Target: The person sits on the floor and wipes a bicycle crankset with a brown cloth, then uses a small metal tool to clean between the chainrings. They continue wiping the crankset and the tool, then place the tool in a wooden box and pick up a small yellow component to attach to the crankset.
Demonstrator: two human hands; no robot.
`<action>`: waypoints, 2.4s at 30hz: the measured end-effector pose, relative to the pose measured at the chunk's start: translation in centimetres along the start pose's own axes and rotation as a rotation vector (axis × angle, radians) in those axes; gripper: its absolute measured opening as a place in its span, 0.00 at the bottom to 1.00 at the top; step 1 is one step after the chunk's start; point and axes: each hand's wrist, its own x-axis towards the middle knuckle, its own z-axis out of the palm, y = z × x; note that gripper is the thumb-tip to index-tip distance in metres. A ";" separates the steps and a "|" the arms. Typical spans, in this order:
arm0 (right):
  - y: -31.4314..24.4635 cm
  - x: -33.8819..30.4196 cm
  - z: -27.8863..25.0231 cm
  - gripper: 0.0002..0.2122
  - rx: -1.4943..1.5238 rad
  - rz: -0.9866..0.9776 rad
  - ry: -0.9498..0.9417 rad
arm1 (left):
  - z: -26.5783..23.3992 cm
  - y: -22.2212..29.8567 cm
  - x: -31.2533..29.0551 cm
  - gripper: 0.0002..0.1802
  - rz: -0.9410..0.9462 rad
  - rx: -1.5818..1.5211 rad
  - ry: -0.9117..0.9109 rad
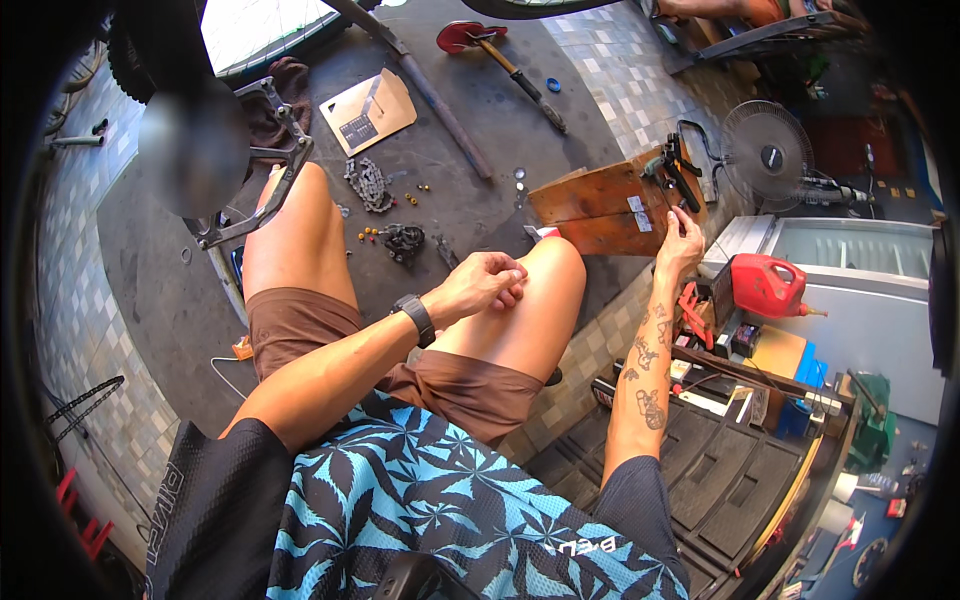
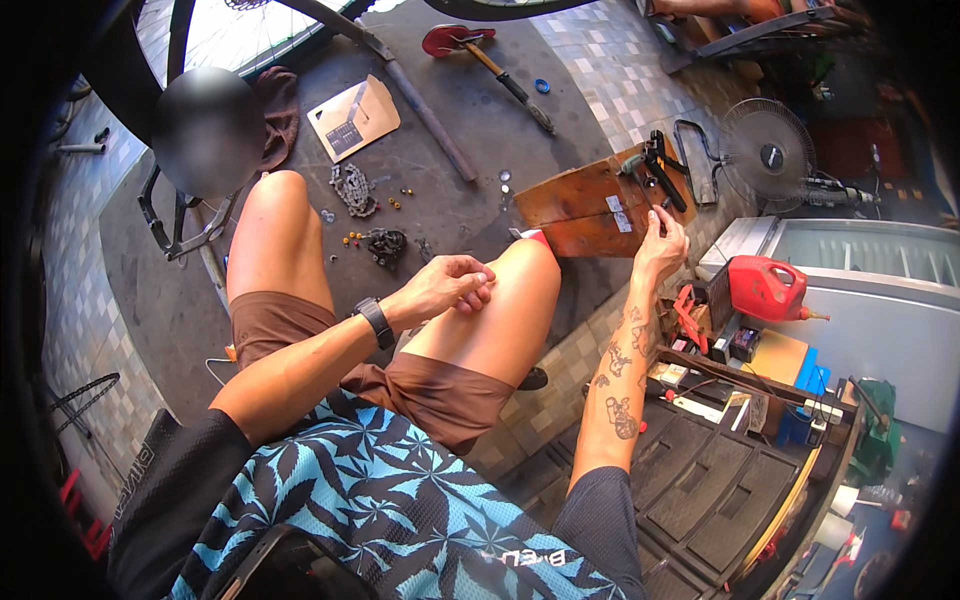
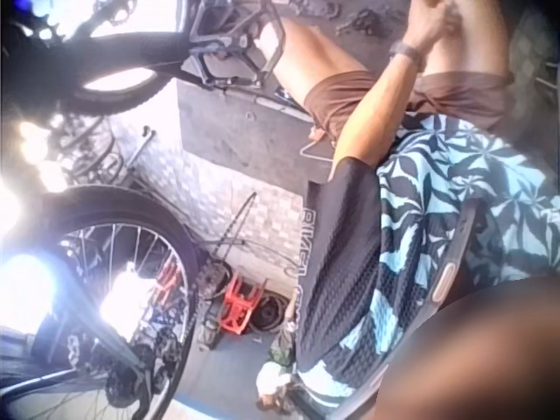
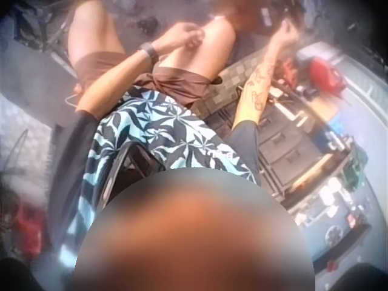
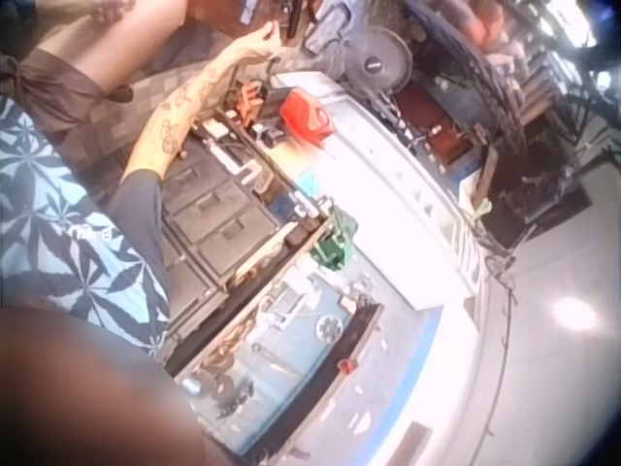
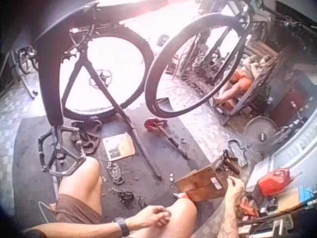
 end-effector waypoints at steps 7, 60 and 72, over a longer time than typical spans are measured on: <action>-4.2 -4.8 -1.2 0.18 0.217 0.104 0.062 | -2.5 -1.7 -0.9 0.14 -0.007 0.148 0.216; 6.1 11.4 -0.2 0.14 -0.219 0.033 -0.292 | 13.4 18.0 24.2 0.14 0.773 1.362 0.228; 3.4 12.3 0.4 0.21 -0.305 -0.394 -0.556 | 2.5 11.9 22.4 0.16 0.848 0.566 0.773</action>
